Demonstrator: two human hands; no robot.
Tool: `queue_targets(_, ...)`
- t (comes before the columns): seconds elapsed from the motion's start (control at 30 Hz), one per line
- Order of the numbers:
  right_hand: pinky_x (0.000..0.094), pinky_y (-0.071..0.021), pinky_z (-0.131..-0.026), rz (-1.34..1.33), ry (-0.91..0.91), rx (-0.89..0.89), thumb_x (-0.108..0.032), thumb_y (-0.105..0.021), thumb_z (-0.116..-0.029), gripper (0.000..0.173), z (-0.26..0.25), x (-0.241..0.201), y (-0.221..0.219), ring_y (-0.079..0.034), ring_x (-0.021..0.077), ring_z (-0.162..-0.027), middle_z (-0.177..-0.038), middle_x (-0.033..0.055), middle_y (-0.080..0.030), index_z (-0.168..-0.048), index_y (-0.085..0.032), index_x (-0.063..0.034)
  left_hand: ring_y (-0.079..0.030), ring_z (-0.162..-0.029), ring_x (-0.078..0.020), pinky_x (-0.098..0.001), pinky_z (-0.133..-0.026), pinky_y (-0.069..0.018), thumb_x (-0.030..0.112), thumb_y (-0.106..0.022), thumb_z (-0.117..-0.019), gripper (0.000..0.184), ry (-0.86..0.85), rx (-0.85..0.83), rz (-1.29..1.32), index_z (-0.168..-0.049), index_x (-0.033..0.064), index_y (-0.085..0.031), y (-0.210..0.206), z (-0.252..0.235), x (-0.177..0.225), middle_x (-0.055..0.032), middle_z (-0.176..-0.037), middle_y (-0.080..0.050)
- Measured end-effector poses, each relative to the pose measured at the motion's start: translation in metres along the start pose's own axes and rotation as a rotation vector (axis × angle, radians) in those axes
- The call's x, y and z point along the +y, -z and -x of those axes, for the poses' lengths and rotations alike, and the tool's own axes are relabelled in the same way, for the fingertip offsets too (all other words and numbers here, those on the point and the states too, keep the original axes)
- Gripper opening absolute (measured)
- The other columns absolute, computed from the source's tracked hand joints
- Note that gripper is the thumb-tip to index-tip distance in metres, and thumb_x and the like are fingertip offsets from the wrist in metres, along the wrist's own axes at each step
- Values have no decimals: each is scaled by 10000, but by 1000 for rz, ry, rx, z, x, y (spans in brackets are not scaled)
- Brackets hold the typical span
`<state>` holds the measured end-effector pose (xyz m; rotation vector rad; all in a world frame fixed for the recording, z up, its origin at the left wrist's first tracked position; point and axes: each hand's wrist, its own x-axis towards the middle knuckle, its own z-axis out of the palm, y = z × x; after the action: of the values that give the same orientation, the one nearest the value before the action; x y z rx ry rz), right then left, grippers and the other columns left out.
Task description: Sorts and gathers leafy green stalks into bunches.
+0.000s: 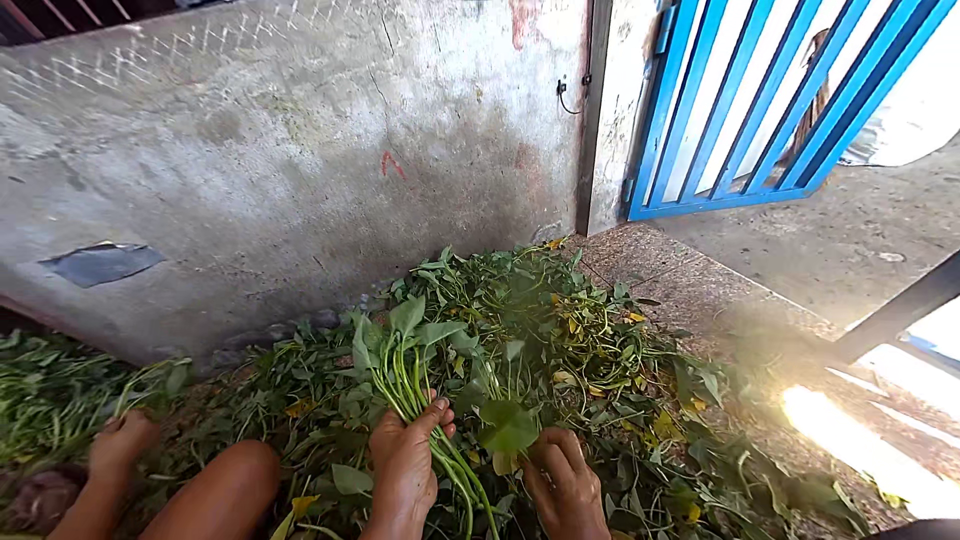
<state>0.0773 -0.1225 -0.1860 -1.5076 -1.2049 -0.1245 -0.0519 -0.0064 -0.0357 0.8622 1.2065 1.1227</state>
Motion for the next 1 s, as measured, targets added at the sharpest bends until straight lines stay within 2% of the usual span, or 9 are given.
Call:
queue_targets(0.1,239,-590,-656,87,112,58,-220,-686,-942,96,-14,-9,1,-678,119,-866,-1037,71,-657,-932,-662,-128,-665,-645,-219,-333,-585,-596,-170,-676,-856,208,-23,-88,-7,-1035,-79,-623,0,3,-2,-175,-844,-690)
queue_targets(0.2,233,-584,-688,110,207,106,-225,-663,-949,93,-23,-15,4,-670,125,-870,-1006,68,-654,-935,-664,-133,-698,-741,-202,-333,-658,-608,-187,-632,-839,230,-22,-160,-50,-1036,-69,-647,0,10,-3,-153,-895,-715)
queue_targets(0.3,227,-585,-725,117,276,152,-220,-646,-958,88,-29,-20,4,-662,120,-876,-978,55,-646,-941,-665,-137,-699,-695,-229,-368,-611,-618,-193,-607,-852,222,13,-166,6,-1038,-74,-614,-3,11,-5,-162,-854,-701)
queue_targets(0.4,226,-584,-726,141,295,185,-199,-647,-949,67,-36,-22,4,-664,118,-871,-972,46,-651,-924,-663,-139,-679,-664,-218,-346,-572,-603,-219,-622,-803,255,1,-158,68,-1008,-69,-597,-4,10,-2,-155,-829,-686)
queue_targets(0.57,236,-586,-705,191,295,214,-172,-658,-937,58,-49,-26,4,-671,127,-851,-956,49,-661,-895,-682,-140,-732,-775,-213,-361,-676,-639,-243,-580,-768,344,-50,-283,86,-1064,-67,-600,-4,16,2,-158,-910,-729)
queue_targets(0.67,244,-590,-706,206,315,200,-178,-652,-945,61,-50,-28,5,-680,138,-856,-963,54,-674,-918,-693,-142,-739,-787,-224,-375,-686,-645,-237,-565,-790,341,-42,-367,79,-1085,-68,-585,-3,19,1,-164,-920,-733)
queue_targets(0.83,243,-600,-749,163,334,164,-191,-646,-976,110,-48,-25,5,-692,137,-907,-1017,71,-688,-1013,-722,-122,-735,-801,-203,-361,-716,-638,-210,-588,-726,356,-104,-437,73,-1051,-66,-601,-1,17,-1,-151,-909,-734)
queue_targets(0.93,245,-599,-760,133,341,118,-183,-633,-987,133,-48,-26,7,-691,145,-926,-1037,84,-686,-1044,-726,-107,-736,-806,-171,-335,-739,-637,-170,-623,-736,319,-197,-430,61,-1034,-57,-630,-3,18,-5,-123,-894,-741)
queue_targets(1.0,248,-595,-751,135,347,90,-192,-626,-984,144,-49,-26,7,-686,155,-916,-1025,90,-683,-1028,-732,-105,-739,-774,-175,-331,-694,-641,-165,-595,-775,285,-239,-384,32,-1038,-59,-624,-5,17,-9,-124,-880,-743)
